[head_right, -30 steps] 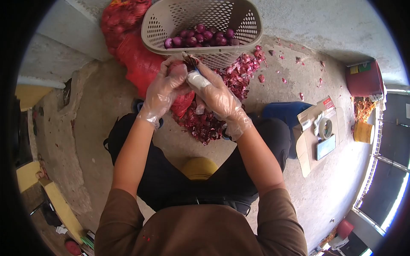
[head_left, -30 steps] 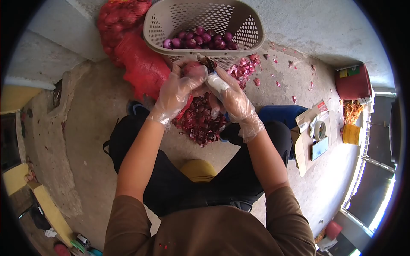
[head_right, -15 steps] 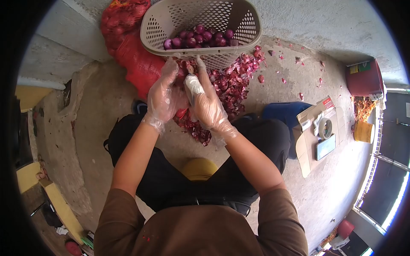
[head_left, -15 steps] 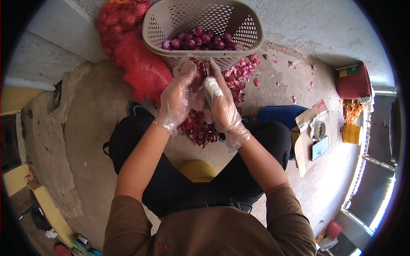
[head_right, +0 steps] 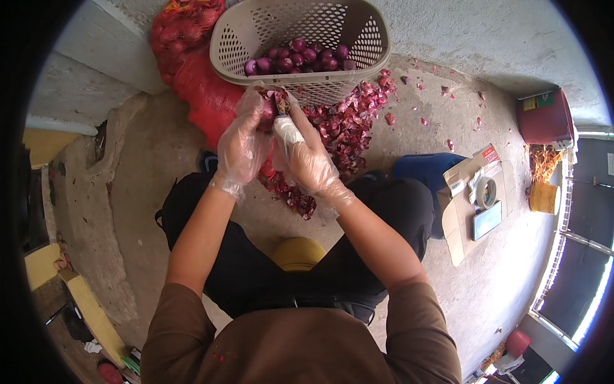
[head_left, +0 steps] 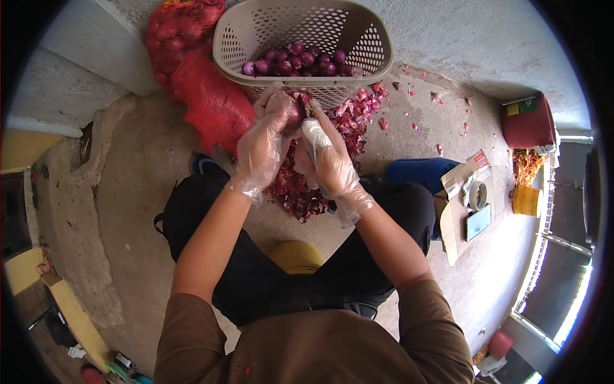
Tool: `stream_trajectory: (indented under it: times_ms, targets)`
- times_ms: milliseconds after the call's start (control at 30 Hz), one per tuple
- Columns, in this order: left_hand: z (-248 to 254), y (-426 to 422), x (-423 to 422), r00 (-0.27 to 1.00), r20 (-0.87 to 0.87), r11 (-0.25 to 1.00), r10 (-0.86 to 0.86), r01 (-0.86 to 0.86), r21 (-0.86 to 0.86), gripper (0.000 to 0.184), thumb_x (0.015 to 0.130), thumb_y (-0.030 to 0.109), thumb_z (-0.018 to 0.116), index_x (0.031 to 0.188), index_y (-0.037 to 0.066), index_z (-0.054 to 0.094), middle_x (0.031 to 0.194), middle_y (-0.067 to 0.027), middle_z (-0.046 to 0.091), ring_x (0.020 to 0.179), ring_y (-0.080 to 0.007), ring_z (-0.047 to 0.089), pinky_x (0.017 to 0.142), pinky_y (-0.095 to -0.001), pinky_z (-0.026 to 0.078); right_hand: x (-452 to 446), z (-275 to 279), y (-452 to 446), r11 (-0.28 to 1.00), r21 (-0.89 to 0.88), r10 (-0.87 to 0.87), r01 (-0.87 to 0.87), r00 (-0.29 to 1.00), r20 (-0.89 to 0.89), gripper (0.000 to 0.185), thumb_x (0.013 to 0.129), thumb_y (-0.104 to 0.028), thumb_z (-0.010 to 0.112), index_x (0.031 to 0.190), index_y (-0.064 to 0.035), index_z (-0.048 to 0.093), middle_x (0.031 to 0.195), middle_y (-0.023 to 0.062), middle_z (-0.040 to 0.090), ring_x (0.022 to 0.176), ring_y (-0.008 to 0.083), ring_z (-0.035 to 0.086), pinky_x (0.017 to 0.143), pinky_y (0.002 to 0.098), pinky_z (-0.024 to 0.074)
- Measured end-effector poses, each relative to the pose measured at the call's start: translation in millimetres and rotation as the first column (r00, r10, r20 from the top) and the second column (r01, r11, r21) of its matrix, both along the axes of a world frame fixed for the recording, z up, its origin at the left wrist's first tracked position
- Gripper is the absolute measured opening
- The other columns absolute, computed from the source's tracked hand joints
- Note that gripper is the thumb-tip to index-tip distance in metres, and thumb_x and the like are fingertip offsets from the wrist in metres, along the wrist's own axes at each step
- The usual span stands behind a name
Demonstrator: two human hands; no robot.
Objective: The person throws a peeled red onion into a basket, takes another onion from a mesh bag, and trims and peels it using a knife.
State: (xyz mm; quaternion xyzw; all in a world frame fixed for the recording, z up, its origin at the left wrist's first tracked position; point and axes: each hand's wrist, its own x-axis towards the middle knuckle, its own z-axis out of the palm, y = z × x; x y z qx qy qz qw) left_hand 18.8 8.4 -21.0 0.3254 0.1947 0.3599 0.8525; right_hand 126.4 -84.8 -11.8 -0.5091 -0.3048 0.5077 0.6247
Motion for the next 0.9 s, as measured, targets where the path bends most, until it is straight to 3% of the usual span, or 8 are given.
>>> stream_trajectory:
  times_ms: [133,267,367,400,467,533,700,900]
  targets:
    - [11.4,-5.7,2.7,0.999,-0.014,0.993,0.051,-0.049,0.108,0.040,0.105,0.016,0.044,0.141,0.001,0.041,0.138,-0.0055,0.041,0.120,-0.0131,0.050,0.103,-0.0326,0.043,1.7,6.8,2.7,0.998,-0.006,0.057,-0.058,0.996,-0.067,0.069,0.103,-0.027,0.047,0.155,0.0057,0.016,0.149,0.0197,0.038,0.138,0.0215,0.034,0.113,0.0302,0.0252]
    - [-6.8,2.5,-2.4,0.996,-0.084,0.959,0.030,-0.005,0.283,0.048,0.106,0.023,0.042,0.148,0.004,0.032,0.142,-0.0073,0.046,0.132,-0.0184,0.044,0.114,-0.0375,0.033,6.2,27.9,-2.1,0.960,-0.243,0.127,-0.141,0.989,-0.072,0.067,0.104,-0.027,0.046,0.157,-0.0001,0.015,0.127,0.0121,0.054,0.112,0.0165,0.051,0.099,0.0274,0.0392]
    - [-7.2,2.9,-2.7,0.996,-0.081,0.947,0.033,-0.005,0.321,0.049,0.106,0.024,0.042,0.149,0.004,0.032,0.144,-0.0071,0.044,0.132,-0.0184,0.044,0.115,-0.0370,0.031,5.0,27.3,-4.4,0.970,-0.190,0.142,-0.153,0.987,-0.071,0.066,0.104,-0.027,0.047,0.158,-0.0041,0.017,0.101,0.0027,0.056,0.084,0.0100,0.051,0.077,0.0241,0.0443]
    - [-8.3,2.4,-2.2,0.995,-0.085,0.951,0.042,-0.014,0.309,0.049,0.106,0.024,0.042,0.149,0.004,0.032,0.144,-0.0070,0.044,0.132,-0.0183,0.044,0.115,-0.0371,0.031,4.1,24.6,-5.0,0.980,-0.133,0.141,-0.149,0.988,-0.070,0.065,0.104,-0.027,0.048,0.158,-0.0054,0.017,0.090,-0.0011,0.055,0.073,0.0074,0.049,0.068,0.0228,0.0450]
    - [-11.1,2.8,-3.1,0.993,-0.101,0.957,0.065,-0.034,0.287,0.050,0.105,0.025,0.042,0.149,0.004,0.032,0.144,-0.0067,0.044,0.132,-0.0182,0.044,0.114,-0.0373,0.032,1.1,14.6,-1.6,0.993,-0.088,0.084,-0.080,0.996,0.041,0.065,0.104,-0.027,0.048,0.158,-0.0064,0.019,0.082,-0.0042,0.049,0.066,0.0053,0.043,0.059,0.0219,0.0396]
    - [-13.3,3.3,-5.7,0.991,-0.123,0.970,0.056,-0.025,0.240,0.050,0.105,0.025,0.043,0.150,0.005,0.032,0.144,-0.0063,0.045,0.132,-0.0183,0.044,0.114,-0.0377,0.032,-1.8,17.7,-0.7,0.993,-0.090,0.071,-0.070,0.997,0.014,0.064,0.104,-0.027,0.049,0.158,-0.0076,0.020,0.078,-0.0060,0.046,0.063,0.0040,0.040,0.055,0.0211,0.0368]
    - [6.2,-3.5,-0.5,0.999,0.036,0.999,-0.019,0.018,0.029,0.049,0.105,0.029,0.044,0.148,0.007,0.035,0.144,-0.0056,0.045,0.132,-0.0191,0.044,0.113,-0.0390,0.034,-1.2,29.9,-5.5,0.981,-0.159,0.072,-0.107,0.974,-0.213,0.062,0.104,-0.023,0.049,0.158,-0.0111,0.021,0.075,-0.0073,0.044,0.061,0.0037,0.038,0.056,0.0198,0.0359]
    - [19.6,-3.0,-1.0,0.985,0.155,0.992,-0.077,0.091,-0.084,0.043,0.105,0.033,0.044,0.140,0.009,0.044,0.139,-0.0062,0.050,0.130,-0.0213,0.047,0.112,-0.0417,0.035,-2.8,26.6,-1.0,0.998,-0.014,0.067,-0.068,0.998,-0.011,0.060,0.103,-0.017,0.049,0.158,-0.0114,0.024,0.080,-0.0061,0.048,0.064,0.0030,0.039,0.060,0.0190,0.0388]
